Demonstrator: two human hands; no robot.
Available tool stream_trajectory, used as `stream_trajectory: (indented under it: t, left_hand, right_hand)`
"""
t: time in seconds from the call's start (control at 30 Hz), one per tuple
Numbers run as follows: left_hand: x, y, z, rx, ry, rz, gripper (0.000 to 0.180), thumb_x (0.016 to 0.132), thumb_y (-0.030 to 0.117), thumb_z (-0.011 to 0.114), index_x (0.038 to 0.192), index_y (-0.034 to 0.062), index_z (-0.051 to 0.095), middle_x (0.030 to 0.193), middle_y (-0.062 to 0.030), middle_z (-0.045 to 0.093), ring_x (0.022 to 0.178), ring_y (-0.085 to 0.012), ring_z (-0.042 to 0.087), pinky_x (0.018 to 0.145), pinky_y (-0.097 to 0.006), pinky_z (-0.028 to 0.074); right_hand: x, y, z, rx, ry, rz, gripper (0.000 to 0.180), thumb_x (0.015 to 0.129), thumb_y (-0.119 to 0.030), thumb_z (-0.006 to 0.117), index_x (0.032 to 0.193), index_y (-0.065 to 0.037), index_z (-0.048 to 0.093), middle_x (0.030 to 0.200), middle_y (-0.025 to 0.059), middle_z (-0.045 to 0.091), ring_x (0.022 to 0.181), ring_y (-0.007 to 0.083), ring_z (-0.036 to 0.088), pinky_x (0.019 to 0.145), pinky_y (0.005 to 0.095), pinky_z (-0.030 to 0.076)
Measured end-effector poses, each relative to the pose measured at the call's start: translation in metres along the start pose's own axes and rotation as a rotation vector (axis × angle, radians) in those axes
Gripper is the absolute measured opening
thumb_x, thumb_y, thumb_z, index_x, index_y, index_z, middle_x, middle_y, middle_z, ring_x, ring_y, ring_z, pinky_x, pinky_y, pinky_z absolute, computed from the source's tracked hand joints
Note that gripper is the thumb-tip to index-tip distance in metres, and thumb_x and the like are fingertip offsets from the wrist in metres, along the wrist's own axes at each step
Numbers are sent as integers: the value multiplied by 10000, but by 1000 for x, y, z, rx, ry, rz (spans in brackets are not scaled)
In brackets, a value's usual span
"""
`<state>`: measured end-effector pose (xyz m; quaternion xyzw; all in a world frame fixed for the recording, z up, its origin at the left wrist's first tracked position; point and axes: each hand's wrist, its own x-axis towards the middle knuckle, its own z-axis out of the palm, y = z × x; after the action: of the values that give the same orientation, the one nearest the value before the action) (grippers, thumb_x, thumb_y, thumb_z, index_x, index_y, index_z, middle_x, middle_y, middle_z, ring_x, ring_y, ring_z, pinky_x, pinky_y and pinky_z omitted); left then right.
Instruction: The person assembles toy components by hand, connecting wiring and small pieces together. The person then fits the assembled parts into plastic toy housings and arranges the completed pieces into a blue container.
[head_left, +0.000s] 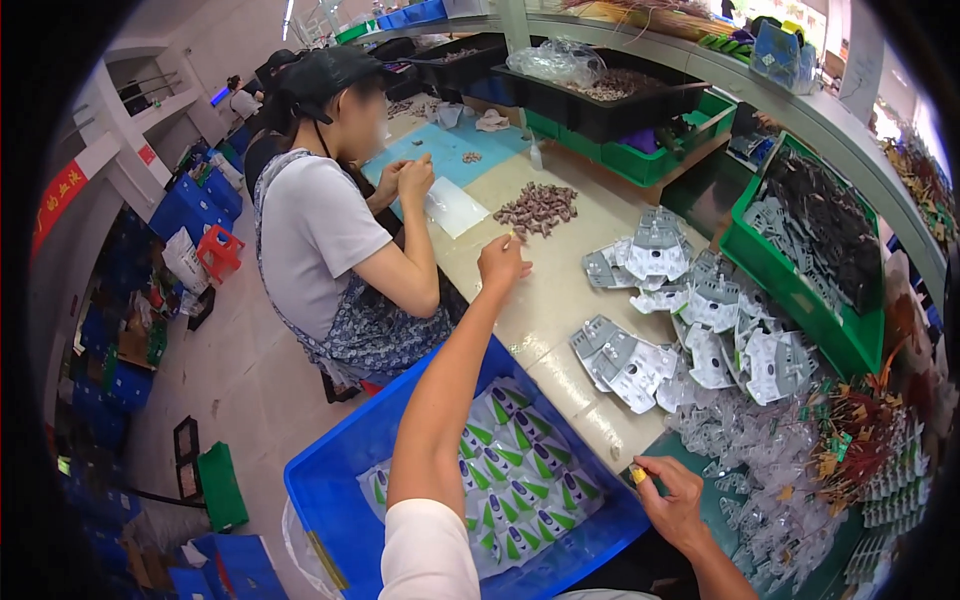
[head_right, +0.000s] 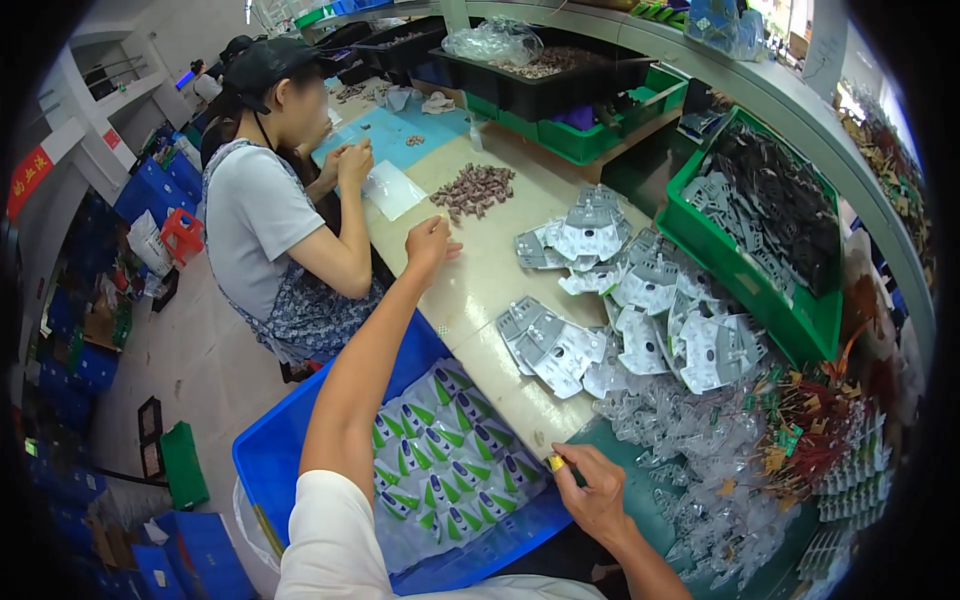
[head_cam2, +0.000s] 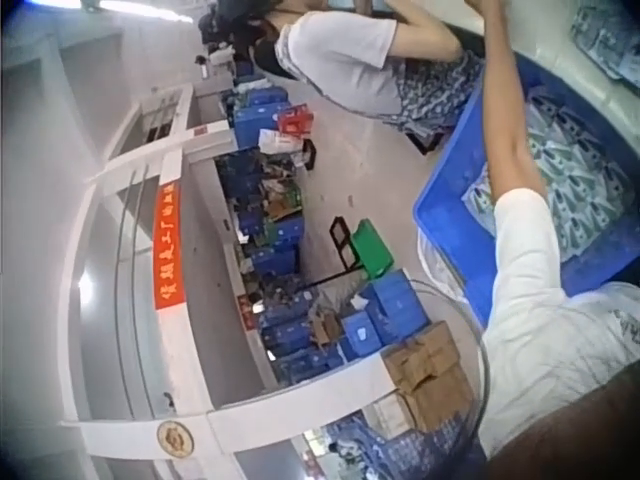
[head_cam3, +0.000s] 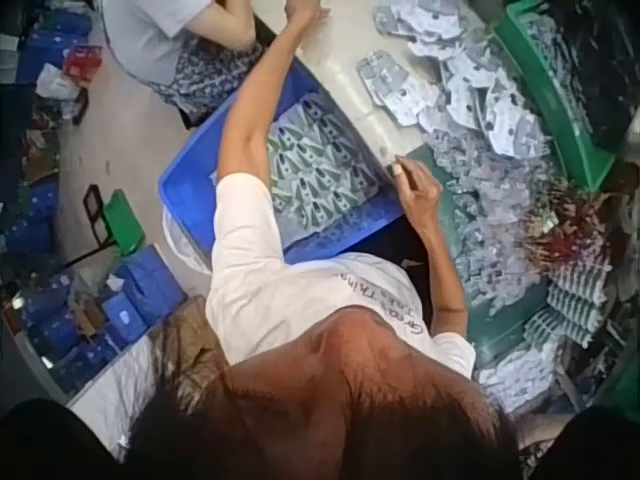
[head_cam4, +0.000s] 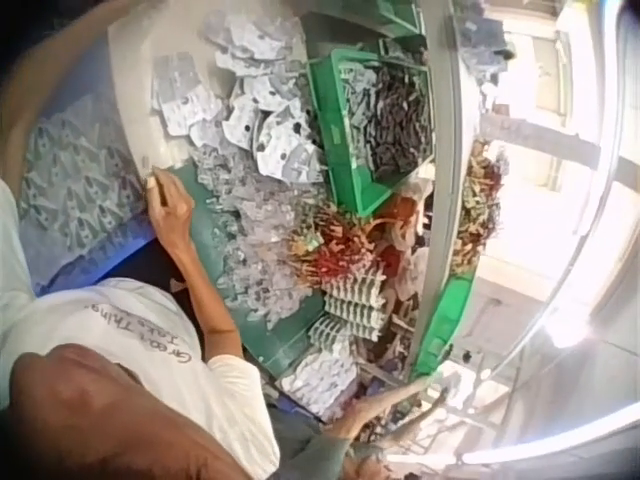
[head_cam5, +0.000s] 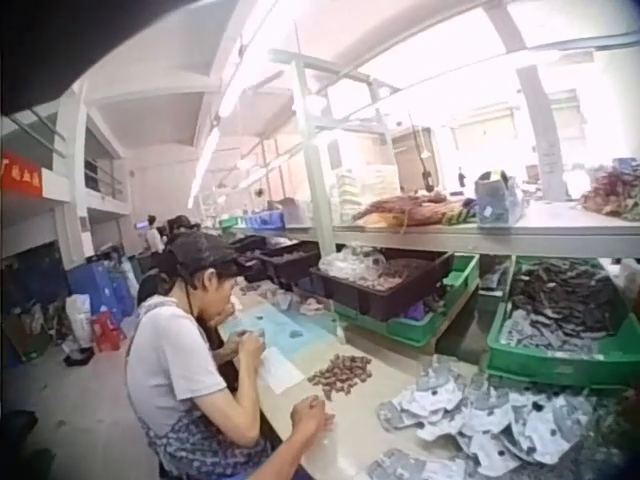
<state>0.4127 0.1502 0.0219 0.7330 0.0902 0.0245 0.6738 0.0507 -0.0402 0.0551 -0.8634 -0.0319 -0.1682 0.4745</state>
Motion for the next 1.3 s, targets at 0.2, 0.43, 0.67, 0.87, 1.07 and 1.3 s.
stream_trajectory:
  t: [0.2,0.43,0.67,0.87,1.07,1.3]
  left_hand:
    - [-11,-65,-25,458,142,564,259,845,188,608,1029,15,667,851,-130,691,725,-182,672,631,-291,511]
    - [-25,-62,-24,336,143,537,189,814,167,646,925,23,695,816,-119,687,683,-173,652,645,-289,506]
    - [-23,-62,-24,263,148,550,167,812,143,647,919,23,693,781,-107,685,644,-163,650,615,-274,504]
    - [-23,-58,-23,228,152,502,132,810,86,621,893,-1,676,757,-130,651,625,-199,645,597,-292,505]
    - [-19,-59,-17,213,131,465,146,812,87,644,910,-14,684,709,-97,663,603,-110,615,585,-243,491]
    - [-22,-62,-27,204,142,476,151,812,91,640,903,-24,678,701,-90,658,602,-104,610,586,-241,488]
  right_hand:
    - [35,1,-2,90,-122,106,182,799,17,608,975,22,658,805,140,665,691,210,658,605,269,497]
    - [161,-10,48,152,-235,-73,177,835,-49,592,980,24,661,805,122,682,706,171,677,617,260,519]
    - [327,56,144,348,-241,258,185,803,-59,600,951,17,680,767,98,682,638,157,673,552,255,531]
    - [435,60,216,440,-139,496,146,788,-23,582,894,18,672,745,91,671,578,145,640,519,262,530]
    - [494,65,229,545,-38,558,218,855,-54,520,1023,13,641,881,98,663,688,160,641,525,250,511]
    - [459,73,194,367,-132,401,200,845,-20,521,979,3,667,787,85,679,621,159,659,527,262,526]
